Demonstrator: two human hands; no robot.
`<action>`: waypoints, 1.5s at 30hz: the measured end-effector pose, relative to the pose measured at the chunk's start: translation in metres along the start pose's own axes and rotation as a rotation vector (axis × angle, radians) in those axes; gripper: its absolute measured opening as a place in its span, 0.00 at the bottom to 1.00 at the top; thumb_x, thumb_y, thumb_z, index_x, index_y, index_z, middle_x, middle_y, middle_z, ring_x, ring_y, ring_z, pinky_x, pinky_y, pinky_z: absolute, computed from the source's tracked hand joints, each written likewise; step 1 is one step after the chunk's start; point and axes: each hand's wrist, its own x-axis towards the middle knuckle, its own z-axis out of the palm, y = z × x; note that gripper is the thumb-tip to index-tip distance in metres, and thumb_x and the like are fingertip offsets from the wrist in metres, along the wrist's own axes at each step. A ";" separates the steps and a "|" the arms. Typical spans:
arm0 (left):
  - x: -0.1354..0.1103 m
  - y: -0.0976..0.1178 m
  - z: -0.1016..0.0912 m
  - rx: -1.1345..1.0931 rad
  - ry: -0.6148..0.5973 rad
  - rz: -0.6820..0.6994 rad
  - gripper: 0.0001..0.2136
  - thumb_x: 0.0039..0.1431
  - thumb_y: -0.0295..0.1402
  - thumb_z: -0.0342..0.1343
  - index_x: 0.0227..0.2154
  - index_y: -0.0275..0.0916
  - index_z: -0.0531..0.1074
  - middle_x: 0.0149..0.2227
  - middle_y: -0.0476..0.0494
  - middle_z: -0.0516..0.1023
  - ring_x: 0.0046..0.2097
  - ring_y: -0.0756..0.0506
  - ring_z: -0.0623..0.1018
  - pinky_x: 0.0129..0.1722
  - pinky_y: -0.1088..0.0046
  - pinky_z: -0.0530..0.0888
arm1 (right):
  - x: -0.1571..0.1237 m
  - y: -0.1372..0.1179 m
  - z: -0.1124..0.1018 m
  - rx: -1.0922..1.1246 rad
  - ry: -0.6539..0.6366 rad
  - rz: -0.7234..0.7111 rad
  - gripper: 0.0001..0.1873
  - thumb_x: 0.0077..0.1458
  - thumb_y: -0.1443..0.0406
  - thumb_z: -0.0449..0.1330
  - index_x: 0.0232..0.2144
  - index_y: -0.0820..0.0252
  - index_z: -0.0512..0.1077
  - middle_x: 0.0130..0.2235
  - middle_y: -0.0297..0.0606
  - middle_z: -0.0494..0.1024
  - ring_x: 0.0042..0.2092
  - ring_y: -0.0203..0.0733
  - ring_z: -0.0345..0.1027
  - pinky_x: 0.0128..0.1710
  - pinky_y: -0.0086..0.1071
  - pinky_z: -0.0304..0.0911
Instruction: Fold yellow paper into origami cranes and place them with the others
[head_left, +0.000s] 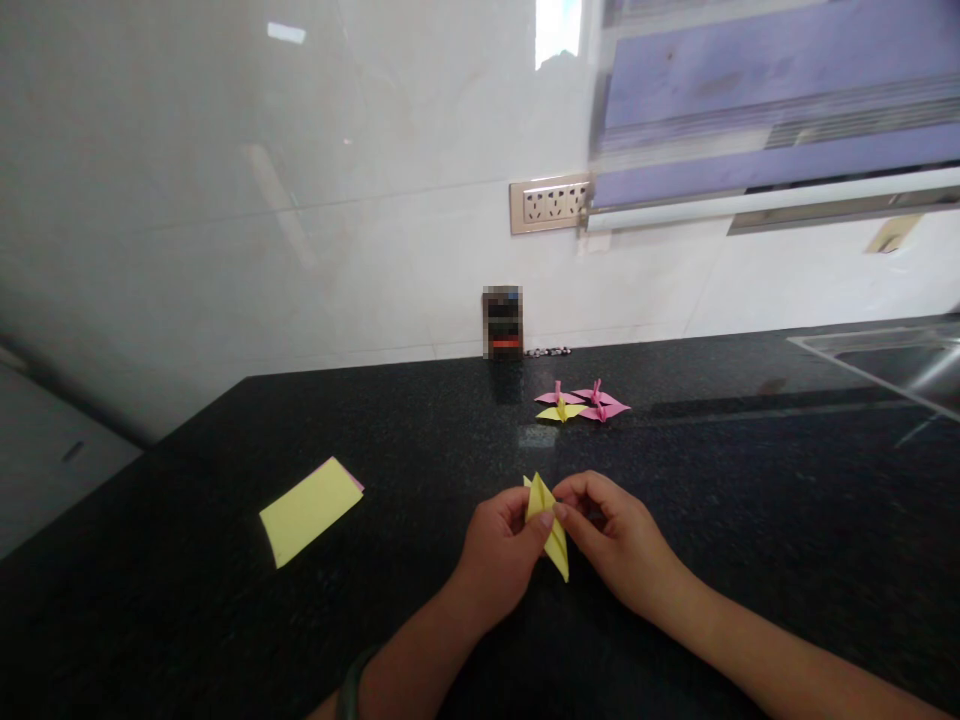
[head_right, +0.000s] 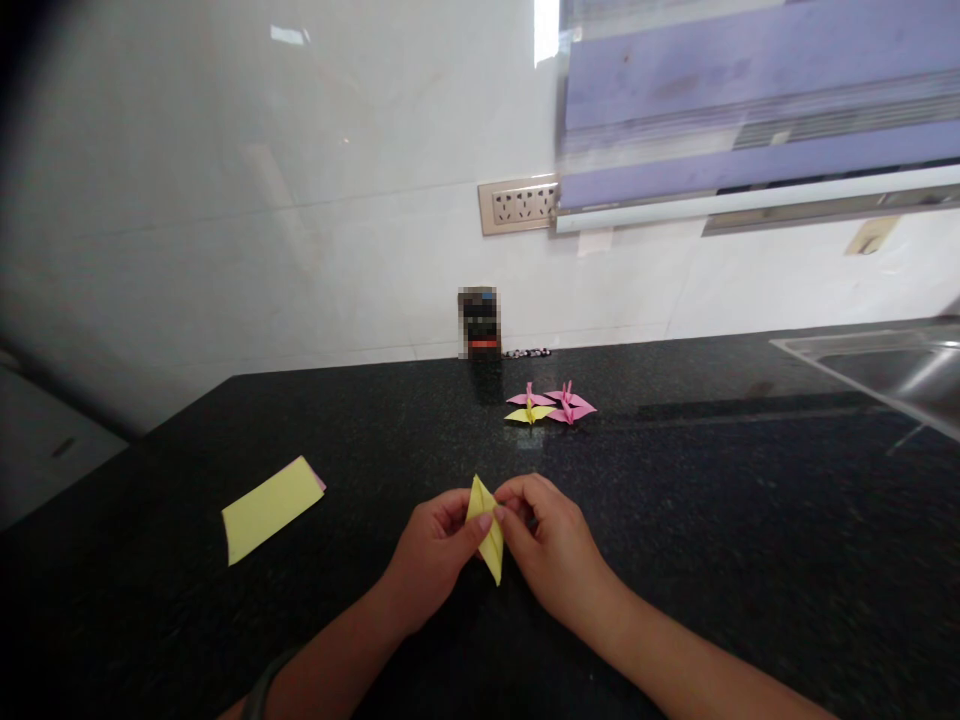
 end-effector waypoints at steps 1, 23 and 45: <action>0.000 0.000 0.000 -0.009 -0.002 -0.003 0.10 0.49 0.36 0.52 0.30 0.34 0.68 0.24 0.49 0.69 0.26 0.51 0.68 0.26 0.77 0.65 | 0.000 0.000 0.000 0.024 -0.009 0.004 0.04 0.51 0.68 0.51 0.30 0.59 0.66 0.27 0.34 0.67 0.28 0.34 0.60 0.27 0.27 0.58; -0.002 -0.006 -0.002 0.130 -0.100 -0.112 0.10 0.46 0.38 0.53 0.23 0.34 0.65 0.20 0.51 0.66 0.22 0.54 0.64 0.21 0.79 0.61 | 0.006 -0.005 -0.009 0.467 -0.327 0.217 0.13 0.45 0.57 0.57 0.24 0.64 0.67 0.23 0.31 0.66 0.21 0.28 0.57 0.17 0.21 0.55; -0.003 0.001 0.000 -0.022 -0.091 -0.206 0.06 0.42 0.31 0.55 0.22 0.34 0.66 0.19 0.51 0.68 0.21 0.54 0.65 0.22 0.78 0.61 | 0.007 -0.003 -0.010 0.524 -0.334 0.237 0.16 0.45 0.55 0.56 0.24 0.65 0.68 0.22 0.30 0.66 0.19 0.27 0.56 0.17 0.22 0.54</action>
